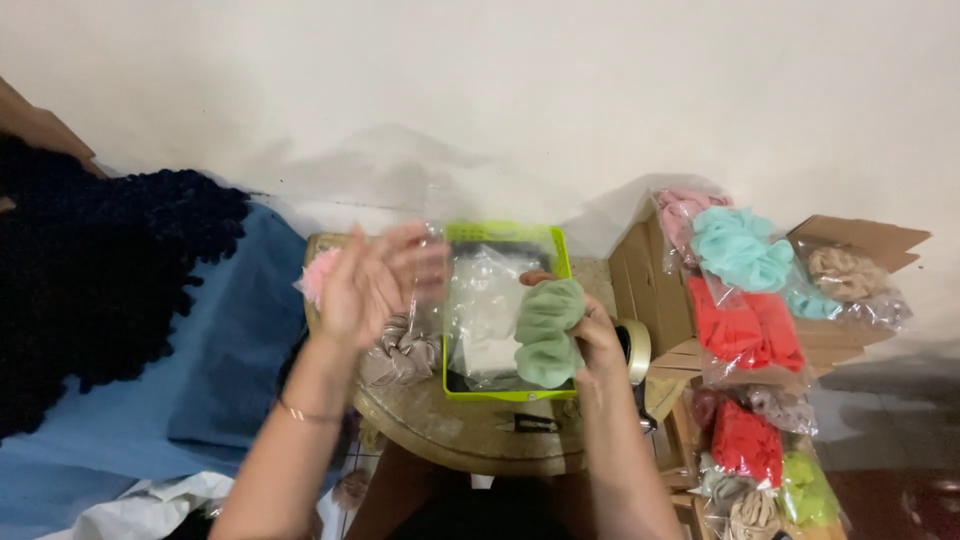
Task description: The person places fabric scrunchies into small plastic bags, using their hands to fold and insert them, and then seals the bags with a piece of tape from a dispenser.
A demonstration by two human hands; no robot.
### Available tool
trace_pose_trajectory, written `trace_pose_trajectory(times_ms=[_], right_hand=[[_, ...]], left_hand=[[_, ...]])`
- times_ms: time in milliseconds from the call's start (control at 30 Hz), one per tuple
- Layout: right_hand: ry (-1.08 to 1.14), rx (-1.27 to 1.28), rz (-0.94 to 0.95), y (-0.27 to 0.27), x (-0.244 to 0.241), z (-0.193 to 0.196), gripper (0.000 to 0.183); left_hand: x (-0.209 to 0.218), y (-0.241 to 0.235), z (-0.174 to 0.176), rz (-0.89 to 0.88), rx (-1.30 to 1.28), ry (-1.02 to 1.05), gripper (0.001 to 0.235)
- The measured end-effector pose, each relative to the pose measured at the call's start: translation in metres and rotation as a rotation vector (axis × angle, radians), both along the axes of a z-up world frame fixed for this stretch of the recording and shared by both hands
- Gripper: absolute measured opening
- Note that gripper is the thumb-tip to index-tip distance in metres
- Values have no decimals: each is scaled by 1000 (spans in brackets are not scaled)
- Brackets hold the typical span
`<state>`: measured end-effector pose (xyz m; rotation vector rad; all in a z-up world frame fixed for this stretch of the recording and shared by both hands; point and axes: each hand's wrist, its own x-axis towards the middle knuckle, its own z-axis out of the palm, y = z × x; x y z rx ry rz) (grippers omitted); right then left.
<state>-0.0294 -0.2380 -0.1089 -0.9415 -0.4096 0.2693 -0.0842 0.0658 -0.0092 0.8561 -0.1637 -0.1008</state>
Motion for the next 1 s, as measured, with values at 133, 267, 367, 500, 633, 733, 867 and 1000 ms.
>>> trace_pose_trajectory(times_ms=[133, 267, 367, 500, 633, 733, 867, 1000], right_hand=[[105, 178, 13, 6, -11, -9, 78], [264, 504, 213, 29, -39, 9, 88], [303, 532, 240, 42, -57, 15, 94], [189, 266, 95, 43, -65, -1, 87], [127, -3, -71, 23, -78, 20, 73], [74, -135, -222, -3, -83, 28, 66], [-350, -571, -308, -37, -93, 68, 71], [-785, -747, -219, -53, -115, 117, 59]], left_hand=[[-28, -35, -74, -117, -25, -108, 76], [-42, -78, -95, 52, 190, -144, 72], [-32, -90, -89, 248, 213, -32, 51], [-20, -87, -78, 416, 329, 87, 35], [-15, -68, -73, 524, 461, 62, 29], [-12, -62, -54, 516, 697, 2, 28], [-14, -67, -19, 326, 1111, -117, 31], [-5, -88, 6, 191, 1436, -320, 23]])
